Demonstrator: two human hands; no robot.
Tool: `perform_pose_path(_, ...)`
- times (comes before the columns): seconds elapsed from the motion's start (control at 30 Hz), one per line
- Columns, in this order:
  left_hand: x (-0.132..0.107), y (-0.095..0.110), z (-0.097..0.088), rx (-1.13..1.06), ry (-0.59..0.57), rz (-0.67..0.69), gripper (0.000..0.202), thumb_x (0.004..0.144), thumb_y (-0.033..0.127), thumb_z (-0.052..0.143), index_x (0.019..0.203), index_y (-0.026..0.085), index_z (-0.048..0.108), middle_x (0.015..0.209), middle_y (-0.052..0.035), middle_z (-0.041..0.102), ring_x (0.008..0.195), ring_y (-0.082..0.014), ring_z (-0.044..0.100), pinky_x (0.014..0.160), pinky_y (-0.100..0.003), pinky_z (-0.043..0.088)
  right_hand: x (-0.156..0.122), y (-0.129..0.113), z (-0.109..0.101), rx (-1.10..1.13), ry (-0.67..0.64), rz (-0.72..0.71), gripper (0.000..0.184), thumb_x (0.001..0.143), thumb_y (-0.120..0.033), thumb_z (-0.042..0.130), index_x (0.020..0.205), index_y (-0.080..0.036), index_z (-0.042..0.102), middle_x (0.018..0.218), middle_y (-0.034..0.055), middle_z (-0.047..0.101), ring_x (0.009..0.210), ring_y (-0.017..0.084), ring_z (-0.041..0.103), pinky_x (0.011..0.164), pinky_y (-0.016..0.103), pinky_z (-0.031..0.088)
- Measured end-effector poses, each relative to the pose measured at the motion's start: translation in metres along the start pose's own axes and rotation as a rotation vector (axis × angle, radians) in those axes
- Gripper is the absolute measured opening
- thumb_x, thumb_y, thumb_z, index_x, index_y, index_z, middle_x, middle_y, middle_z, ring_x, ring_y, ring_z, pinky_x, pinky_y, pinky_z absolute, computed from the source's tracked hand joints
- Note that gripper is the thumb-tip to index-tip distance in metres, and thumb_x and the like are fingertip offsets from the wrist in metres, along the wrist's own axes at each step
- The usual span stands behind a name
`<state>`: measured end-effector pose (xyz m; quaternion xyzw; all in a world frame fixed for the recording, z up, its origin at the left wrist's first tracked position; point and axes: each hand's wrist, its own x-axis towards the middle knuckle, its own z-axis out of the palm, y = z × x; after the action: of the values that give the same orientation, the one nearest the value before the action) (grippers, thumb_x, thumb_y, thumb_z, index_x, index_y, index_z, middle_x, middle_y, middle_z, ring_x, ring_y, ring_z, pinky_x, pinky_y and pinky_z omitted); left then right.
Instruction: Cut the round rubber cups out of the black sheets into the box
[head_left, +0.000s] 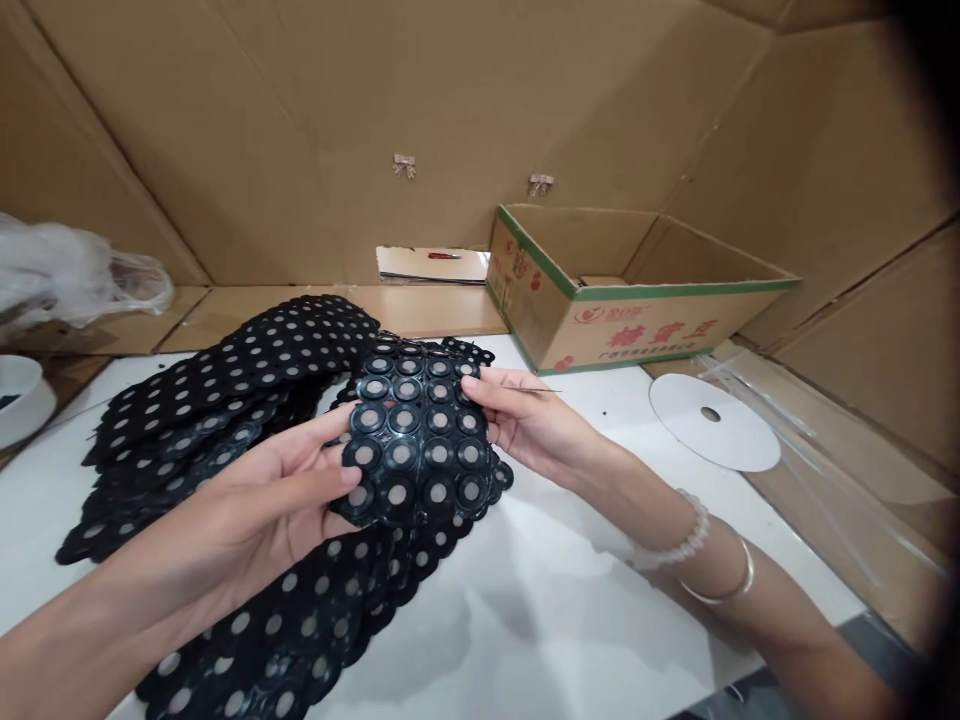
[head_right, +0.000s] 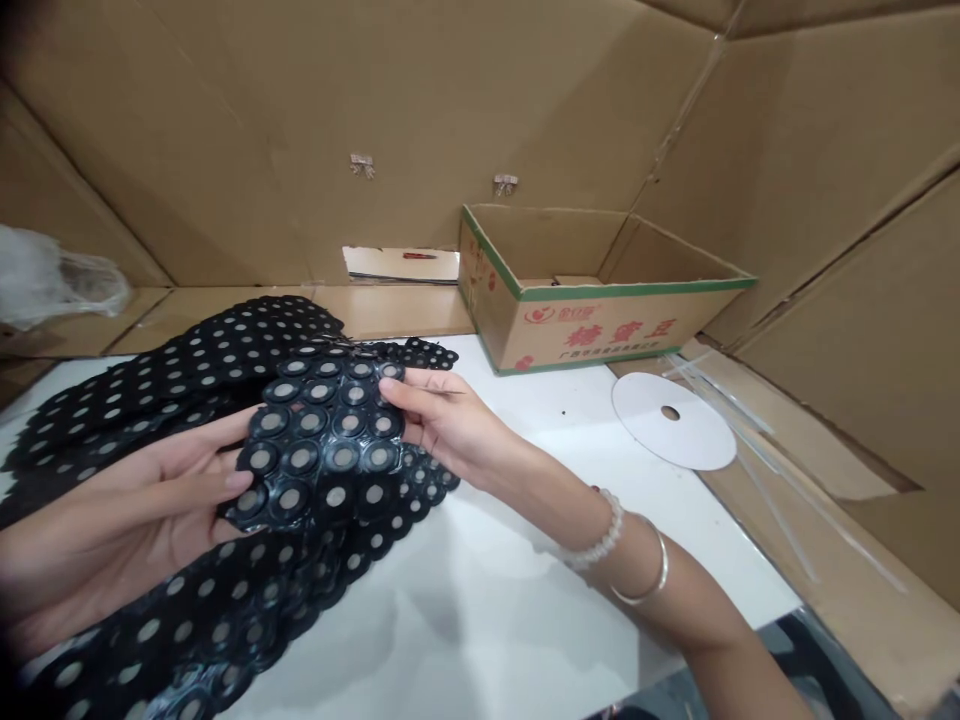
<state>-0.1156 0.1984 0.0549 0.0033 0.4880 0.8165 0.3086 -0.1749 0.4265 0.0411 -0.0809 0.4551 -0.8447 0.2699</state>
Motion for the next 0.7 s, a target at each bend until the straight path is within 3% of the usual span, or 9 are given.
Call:
perform_pose_path(0.23,0.003,0.003,0.000,-0.055,0.094,-0.048,0.058,0.086,0.015,0.063,0.138,0.037,0.050,0.113,-0.0041,0.073,0.090,-0.0186,0.072,0.086,-0.034,0.059,0.001,-0.002,0.001,0.018,0.059,0.015,0.022,0.068,-0.024,0.083,0.071,-0.011,0.066,0.070,-0.0009,0.065,0.064,0.004,0.062,0.060,0.013,0.052)
perform_pose_path(0.4,0.003,0.004,0.002,-0.067,0.074,-0.037,0.052,0.084,0.013,0.062,0.132,0.033,0.058,0.110,-0.0059,0.074,0.094,-0.0208,0.071,0.082,-0.034,0.060,0.001,-0.002,0.001,0.031,0.051,0.010,0.021,0.069,-0.023,0.083,0.069,-0.012,0.065,0.071,-0.0011,0.067,0.064,0.004,0.062,0.061,0.013,0.053)
perform_pose_path(0.5,0.003,0.003,0.001,-0.085,0.034,-0.030,0.054,0.085,0.010,0.058,0.134,0.034,0.056,0.111,-0.0058,0.073,0.096,-0.0204,0.071,0.082,-0.033,0.060,0.001,-0.002,0.001,0.031,0.036,0.018,0.019,0.070,-0.022,0.082,0.069,-0.012,0.066,0.073,-0.0011,0.068,0.066,0.004,0.063,0.061,0.013,0.052)
perform_pose_path(0.7,0.006,0.001,-0.009,-0.139,-0.067,-0.033,0.069,0.088,0.005,0.048,0.142,0.048,0.040,0.122,-0.0016,0.069,0.091,-0.0172,0.072,0.088,-0.039,0.058,0.001,-0.004,0.000,-0.015,0.041,0.011,0.020,0.071,-0.026,0.082,0.075,-0.013,0.068,0.074,-0.0011,0.067,0.069,0.005,0.062,0.067,0.015,0.053)
